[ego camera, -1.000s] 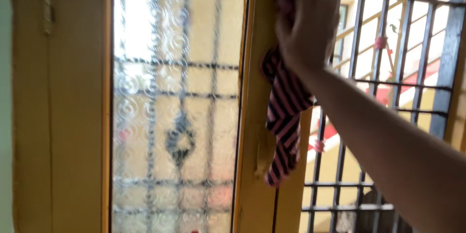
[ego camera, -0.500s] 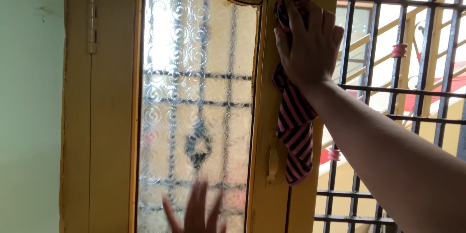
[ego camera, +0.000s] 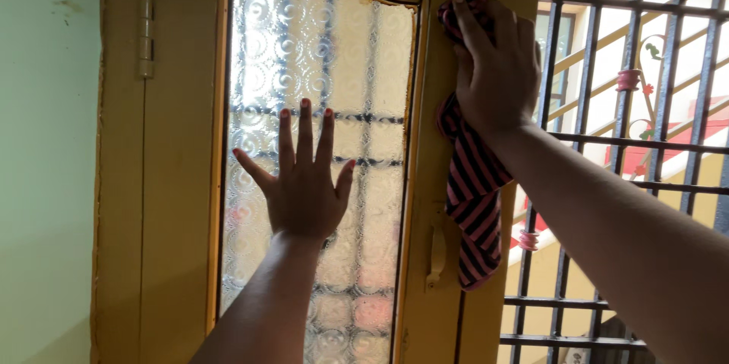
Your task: The person wipes the yellow door frame and textured glass panel using a striped cloth. They repeatedly dip the cloth into a white bucket of water and continue wiping the frame and glass from top to bottom.
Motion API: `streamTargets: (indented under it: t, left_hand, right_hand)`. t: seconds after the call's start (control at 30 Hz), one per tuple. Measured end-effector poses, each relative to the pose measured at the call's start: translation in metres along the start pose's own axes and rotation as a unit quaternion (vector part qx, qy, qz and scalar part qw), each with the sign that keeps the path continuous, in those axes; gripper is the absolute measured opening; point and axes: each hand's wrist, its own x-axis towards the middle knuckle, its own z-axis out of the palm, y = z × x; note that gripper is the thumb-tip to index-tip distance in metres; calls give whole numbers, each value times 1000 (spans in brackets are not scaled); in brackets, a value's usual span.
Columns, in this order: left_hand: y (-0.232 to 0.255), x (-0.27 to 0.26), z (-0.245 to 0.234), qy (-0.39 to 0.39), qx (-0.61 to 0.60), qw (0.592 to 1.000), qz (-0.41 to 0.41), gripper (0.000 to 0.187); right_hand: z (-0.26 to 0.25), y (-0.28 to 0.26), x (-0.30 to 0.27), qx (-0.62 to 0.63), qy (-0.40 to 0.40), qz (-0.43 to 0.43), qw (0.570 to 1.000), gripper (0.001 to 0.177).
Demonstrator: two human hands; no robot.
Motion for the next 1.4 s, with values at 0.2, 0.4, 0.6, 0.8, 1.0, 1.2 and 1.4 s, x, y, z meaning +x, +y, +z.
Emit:
streamTargets:
  t: [0.2,0.4,0.6,0.8,1.0,1.2,1.4]
  left_hand:
    - [-2,-1,-2,9,-12,1000,6,72]
    - [-3,0,1,10,-10,1000,7,72]
    - [-4,-1,3,20,-14,1000,-1,68]
    - [-4,-2,5,31,-38,999,0,67]
    - [-5,-2,4,28,-39,999,-5,66]
    - [-5,-2,5,35,-52,998,-3,66]
    - [-6,-3,7,44,-48,998,3,65]
  right_hand:
    - [4,7,22,71,44,-87,993,46]
    - [55,-26,126,13,105,-353,930,32]
    - [64,-79,160,-85,-72,-309,945,32]
    - [70,-49,151,-140,8,-361,922,43]
    - [65,-49,136,-134,-86,-291,943,51]
    - [46,-38,117,-145,-76,-305,938,47]
    - [33,-25,103,-133,-78,-316,936,43]
